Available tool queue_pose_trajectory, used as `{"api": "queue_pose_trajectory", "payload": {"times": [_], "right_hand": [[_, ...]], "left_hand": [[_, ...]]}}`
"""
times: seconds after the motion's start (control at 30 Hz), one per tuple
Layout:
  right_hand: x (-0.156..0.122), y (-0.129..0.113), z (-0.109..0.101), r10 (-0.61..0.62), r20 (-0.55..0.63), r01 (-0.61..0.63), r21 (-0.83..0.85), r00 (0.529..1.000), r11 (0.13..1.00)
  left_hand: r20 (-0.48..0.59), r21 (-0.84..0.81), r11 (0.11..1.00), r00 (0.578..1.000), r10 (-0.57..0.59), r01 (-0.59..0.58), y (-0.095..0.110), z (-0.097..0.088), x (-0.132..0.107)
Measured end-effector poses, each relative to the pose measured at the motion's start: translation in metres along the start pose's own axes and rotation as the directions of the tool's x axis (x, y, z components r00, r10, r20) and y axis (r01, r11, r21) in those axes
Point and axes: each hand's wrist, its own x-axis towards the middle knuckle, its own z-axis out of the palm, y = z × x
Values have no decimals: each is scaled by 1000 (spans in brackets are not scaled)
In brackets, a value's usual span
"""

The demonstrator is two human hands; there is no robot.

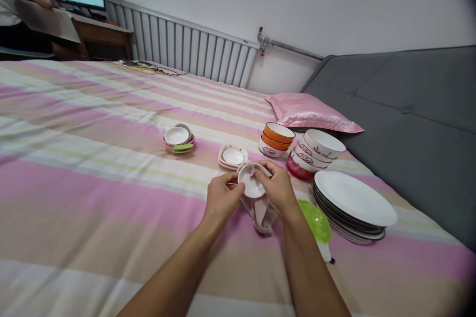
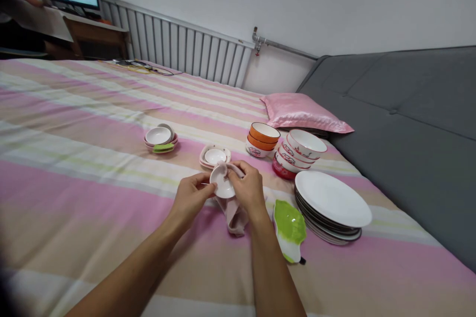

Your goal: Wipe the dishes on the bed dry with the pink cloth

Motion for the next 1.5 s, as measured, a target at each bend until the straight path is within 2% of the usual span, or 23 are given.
{"api": "queue_pose_trajectory", "payload": {"times": [0.23, 0.7, 0.9, 1.17, 1.27, 1.37, 1.5], "right_hand": [[-1, 1, 3, -7, 8, 7, 41, 1000, 999], [1, -5, 2, 24, -101, -16, 80, 995, 997], [2, -3, 0, 11, -107, -4, 64, 994, 998], [1, -4, 1, 20, -108, -13, 69, 994, 998], [0, -4, 3, 39, -80, -32, 92, 996, 995], [-2, -2, 6, 53, 8, -54, 88, 999, 995], [-4, 0, 10, 83, 106, -94, 101, 991, 990]], "left_hand": [[-22, -3, 1000, 1000, -17, 17, -3, -2, 2], [-63, 21, 998, 997, -50, 51, -2, -5, 4], [-84, -11, 997, 994, -71, 71, -1, -4, 3], [-172, -113, 993, 984, -56, 37, 3, -3, 3], [-204, -166, 986, 978, -41, 7, 5, -3, 2], [-238, -197, 980, 971, -37, -11, 10, -1, 1], [-223, -210, 977, 975, -6, -42, 15, 2, -2]]}}
